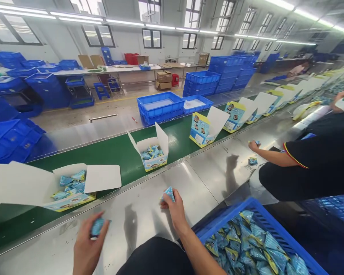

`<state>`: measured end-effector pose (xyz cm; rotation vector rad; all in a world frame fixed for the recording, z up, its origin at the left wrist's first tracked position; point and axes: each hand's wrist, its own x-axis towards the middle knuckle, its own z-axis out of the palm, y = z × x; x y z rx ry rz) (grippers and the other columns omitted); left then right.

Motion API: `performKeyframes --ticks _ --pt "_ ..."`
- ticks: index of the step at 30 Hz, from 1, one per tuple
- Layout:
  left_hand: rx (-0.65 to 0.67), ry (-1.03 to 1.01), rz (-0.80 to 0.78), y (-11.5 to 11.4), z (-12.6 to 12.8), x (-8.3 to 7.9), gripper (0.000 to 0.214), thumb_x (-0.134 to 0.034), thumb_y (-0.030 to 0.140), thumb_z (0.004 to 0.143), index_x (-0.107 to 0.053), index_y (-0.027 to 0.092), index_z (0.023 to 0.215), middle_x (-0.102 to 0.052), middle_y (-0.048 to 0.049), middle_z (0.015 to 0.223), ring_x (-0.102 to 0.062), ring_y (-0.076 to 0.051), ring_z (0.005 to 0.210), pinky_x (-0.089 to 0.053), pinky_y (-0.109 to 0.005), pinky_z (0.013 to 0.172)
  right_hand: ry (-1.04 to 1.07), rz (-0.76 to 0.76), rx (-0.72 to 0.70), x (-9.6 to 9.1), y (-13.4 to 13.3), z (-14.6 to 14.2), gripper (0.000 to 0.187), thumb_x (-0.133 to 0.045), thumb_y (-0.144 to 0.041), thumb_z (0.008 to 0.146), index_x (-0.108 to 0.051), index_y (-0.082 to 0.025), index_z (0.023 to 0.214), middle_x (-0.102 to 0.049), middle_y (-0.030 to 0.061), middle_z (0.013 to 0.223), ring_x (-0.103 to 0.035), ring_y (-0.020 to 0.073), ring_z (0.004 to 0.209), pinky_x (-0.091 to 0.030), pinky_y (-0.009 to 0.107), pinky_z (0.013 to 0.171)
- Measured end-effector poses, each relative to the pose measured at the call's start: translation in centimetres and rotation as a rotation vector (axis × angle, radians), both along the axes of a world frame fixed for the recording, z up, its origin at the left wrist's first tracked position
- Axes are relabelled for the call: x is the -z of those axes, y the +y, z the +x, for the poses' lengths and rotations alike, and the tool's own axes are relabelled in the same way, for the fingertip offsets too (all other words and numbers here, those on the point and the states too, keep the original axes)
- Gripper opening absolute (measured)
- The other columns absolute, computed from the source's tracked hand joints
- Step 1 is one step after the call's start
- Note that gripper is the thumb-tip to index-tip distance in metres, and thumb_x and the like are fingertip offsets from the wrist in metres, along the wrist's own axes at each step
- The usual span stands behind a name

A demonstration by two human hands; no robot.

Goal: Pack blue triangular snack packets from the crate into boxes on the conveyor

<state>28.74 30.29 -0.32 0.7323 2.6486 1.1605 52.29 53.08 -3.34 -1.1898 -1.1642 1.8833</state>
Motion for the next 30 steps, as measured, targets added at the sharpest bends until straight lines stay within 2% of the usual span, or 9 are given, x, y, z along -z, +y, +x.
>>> performKeyframes --ticks 5,8,12,14,16,20,24,28,30 --pt "0.101 0.022 -0.043 1.0 0.1 -0.6 0.059 -0.067 0.076 0.097 -0.082 0.031 0.131 -0.079 -0.0134 0.147 -0.077 -0.041 0.131 -0.061 -0.046 0.091 0.013 0.023 -0.222 0.3 -0.6 -0.4 0.049 -0.093 -0.050 0.079 -0.078 -0.022 0.116 -0.076 -0.0005 0.085 -0.073 0.0210 0.073 -0.062 0.036 0.072" --pt "0.031 0.078 -0.059 1.7 0.3 -0.4 0.060 -0.060 0.076 0.100 -0.080 0.030 0.132 -0.080 -0.0141 0.144 -0.078 -0.041 0.128 -0.060 -0.048 0.092 0.043 -0.011 0.034 0.2 -0.7 -0.7 0.048 -0.088 -0.055 0.084 -0.076 -0.023 0.118 -0.076 -0.0004 0.091 -0.074 0.0204 0.079 -0.064 0.036 0.077" --pt "0.116 0.069 -0.095 2.0 0.4 0.1 0.056 -0.060 0.074 0.101 -0.082 0.032 0.132 -0.077 -0.0135 0.148 -0.077 -0.040 0.131 -0.061 -0.048 0.095 0.004 0.048 -0.222 0.1 -0.5 -0.9 0.045 -0.089 -0.041 0.079 -0.079 -0.021 0.119 -0.076 -0.0003 0.090 -0.071 0.0191 0.073 -0.062 0.035 0.073" --pt "0.032 0.088 -0.106 1.9 0.3 0.1 0.058 -0.059 0.075 0.102 -0.080 0.031 0.134 -0.076 -0.0151 0.147 -0.077 -0.041 0.128 -0.061 -0.047 0.088 0.003 0.052 -0.151 0.0 -0.4 -0.9 0.046 -0.086 -0.044 0.084 -0.079 -0.022 0.123 -0.077 0.0006 0.093 -0.072 0.0201 0.077 -0.063 0.036 0.074" --pt "0.094 0.084 -0.150 1.6 0.1 0.1 0.056 -0.060 0.075 0.101 -0.080 0.034 0.134 -0.075 -0.0130 0.152 -0.079 -0.039 0.122 -0.060 -0.044 0.080 -0.021 0.080 0.017 -0.1 -0.2 -0.9 0.046 -0.083 -0.047 0.087 -0.077 -0.023 0.126 -0.077 0.0012 0.098 -0.073 0.0208 0.084 -0.065 0.037 0.080" --pt "0.008 0.122 -0.140 1.2 -0.4 0.0 0.060 -0.058 0.078 0.102 -0.079 0.032 0.135 -0.078 -0.0158 0.145 -0.077 -0.044 0.132 -0.061 -0.050 0.089 -0.076 0.181 -0.170 -0.2 0.0 -0.6 0.045 -0.087 -0.040 0.081 -0.081 -0.024 0.123 -0.080 0.0025 0.108 -0.070 0.0187 0.081 -0.062 0.034 0.076" --pt "0.074 0.151 -0.154 1.0 -0.7 0.1 0.061 -0.060 0.080 0.101 -0.080 0.035 0.137 -0.078 -0.0141 0.149 -0.078 -0.042 0.125 -0.058 -0.047 0.083 -0.104 0.152 0.025 -0.1 0.0 -0.4 0.048 -0.082 -0.045 0.087 -0.078 -0.024 0.129 -0.079 0.0025 0.102 -0.071 0.0218 0.086 -0.065 0.037 0.081" --pt "0.014 0.148 -0.138 0.9 -0.7 0.4 0.063 -0.059 0.079 0.100 -0.080 0.031 0.136 -0.080 -0.0145 0.144 -0.078 -0.039 0.112 -0.059 -0.047 0.084 -0.081 0.176 -0.221 0.3 -0.2 -0.5 0.046 -0.086 -0.036 0.081 -0.083 -0.025 0.125 -0.081 0.0020 0.104 -0.070 0.0192 0.079 -0.063 0.035 0.076" --pt "0.078 0.124 -0.143 0.9 -0.7 0.5 0.058 -0.062 0.078 0.098 -0.083 0.036 0.132 -0.080 -0.0100 0.149 -0.079 -0.036 0.107 -0.061 -0.046 0.085 -0.028 0.090 -0.131 0.3 -0.1 -0.5 0.049 -0.086 -0.043 0.084 -0.079 -0.024 0.128 -0.079 0.0019 0.099 -0.074 0.0217 0.079 -0.066 0.037 0.074"
